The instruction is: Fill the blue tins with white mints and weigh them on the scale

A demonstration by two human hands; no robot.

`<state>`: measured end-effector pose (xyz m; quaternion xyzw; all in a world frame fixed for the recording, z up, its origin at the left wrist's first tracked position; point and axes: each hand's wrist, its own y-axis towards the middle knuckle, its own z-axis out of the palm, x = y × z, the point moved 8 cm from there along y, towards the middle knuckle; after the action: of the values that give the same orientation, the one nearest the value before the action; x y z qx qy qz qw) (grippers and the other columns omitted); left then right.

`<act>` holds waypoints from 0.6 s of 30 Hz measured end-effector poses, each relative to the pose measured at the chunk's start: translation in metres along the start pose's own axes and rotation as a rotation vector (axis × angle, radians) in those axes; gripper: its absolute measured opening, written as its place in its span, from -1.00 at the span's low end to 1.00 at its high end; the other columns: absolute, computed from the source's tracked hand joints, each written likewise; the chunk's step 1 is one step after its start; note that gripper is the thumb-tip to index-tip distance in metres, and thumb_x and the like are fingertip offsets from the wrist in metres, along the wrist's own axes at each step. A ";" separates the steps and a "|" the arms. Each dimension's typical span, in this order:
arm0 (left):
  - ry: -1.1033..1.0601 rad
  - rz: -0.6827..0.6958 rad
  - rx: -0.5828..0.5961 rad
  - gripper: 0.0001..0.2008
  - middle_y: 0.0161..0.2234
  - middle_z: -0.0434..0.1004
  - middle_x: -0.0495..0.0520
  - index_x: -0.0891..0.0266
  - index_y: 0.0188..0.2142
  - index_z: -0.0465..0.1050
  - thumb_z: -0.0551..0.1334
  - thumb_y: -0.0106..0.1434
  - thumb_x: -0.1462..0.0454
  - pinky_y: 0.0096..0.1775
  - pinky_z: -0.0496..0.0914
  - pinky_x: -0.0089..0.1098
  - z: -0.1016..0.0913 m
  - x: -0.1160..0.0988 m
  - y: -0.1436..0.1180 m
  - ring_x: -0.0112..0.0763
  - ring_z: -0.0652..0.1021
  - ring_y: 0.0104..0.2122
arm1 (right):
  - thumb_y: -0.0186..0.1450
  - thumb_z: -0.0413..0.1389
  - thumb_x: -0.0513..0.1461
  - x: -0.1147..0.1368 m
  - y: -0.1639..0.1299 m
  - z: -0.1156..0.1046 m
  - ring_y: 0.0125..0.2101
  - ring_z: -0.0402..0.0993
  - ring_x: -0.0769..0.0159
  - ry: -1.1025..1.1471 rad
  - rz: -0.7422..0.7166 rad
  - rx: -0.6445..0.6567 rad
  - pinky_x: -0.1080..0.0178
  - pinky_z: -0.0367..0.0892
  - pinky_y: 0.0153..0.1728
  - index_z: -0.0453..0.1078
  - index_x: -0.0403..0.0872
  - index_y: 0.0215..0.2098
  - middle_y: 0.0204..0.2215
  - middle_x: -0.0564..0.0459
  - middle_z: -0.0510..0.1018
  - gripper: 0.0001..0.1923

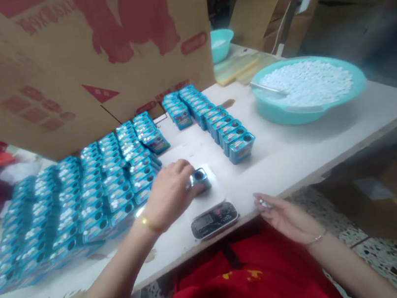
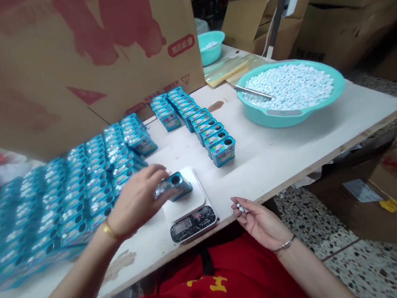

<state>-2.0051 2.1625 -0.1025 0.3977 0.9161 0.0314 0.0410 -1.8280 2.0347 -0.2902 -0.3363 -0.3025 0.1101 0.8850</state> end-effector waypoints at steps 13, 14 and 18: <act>-0.459 -0.545 -0.281 -0.77 -0.36 0.48 0.02 0.23 -0.26 0.40 0.16 0.25 0.11 -0.34 0.33 -0.42 0.058 0.064 -0.126 -0.46 0.42 -0.44 | 0.05 0.34 -0.22 -0.009 -0.011 0.015 -0.38 0.41 0.43 -0.305 -0.043 0.020 0.44 0.38 -0.37 0.51 -0.14 -0.29 -0.32 -0.02 0.53 -0.74; -0.468 -0.560 -0.280 -0.77 -0.36 0.48 0.02 0.23 -0.26 0.40 0.16 0.25 0.10 -0.34 0.33 -0.42 0.064 0.065 -0.130 -0.46 0.42 -0.44 | 0.05 0.35 -0.21 -0.007 -0.010 0.019 -0.38 0.41 0.44 -0.337 -0.055 0.030 0.44 0.37 -0.37 0.51 -0.14 -0.29 -0.33 -0.01 0.53 -0.73; -0.510 -0.570 -0.284 -0.78 -0.36 0.48 0.02 0.23 -0.26 0.39 0.15 0.26 0.12 -0.36 0.33 -0.44 0.075 0.066 -0.135 -0.48 0.41 -0.45 | 0.06 0.33 -0.15 0.010 -0.008 0.046 -0.43 0.37 0.44 -0.473 -0.134 0.087 0.38 0.33 -0.38 0.50 -0.14 -0.28 -0.39 0.00 0.52 -0.70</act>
<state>-2.1403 2.1206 -0.1930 0.1135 0.9366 0.0455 0.3284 -1.8483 2.0569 -0.2530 -0.2418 -0.5178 0.1397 0.8087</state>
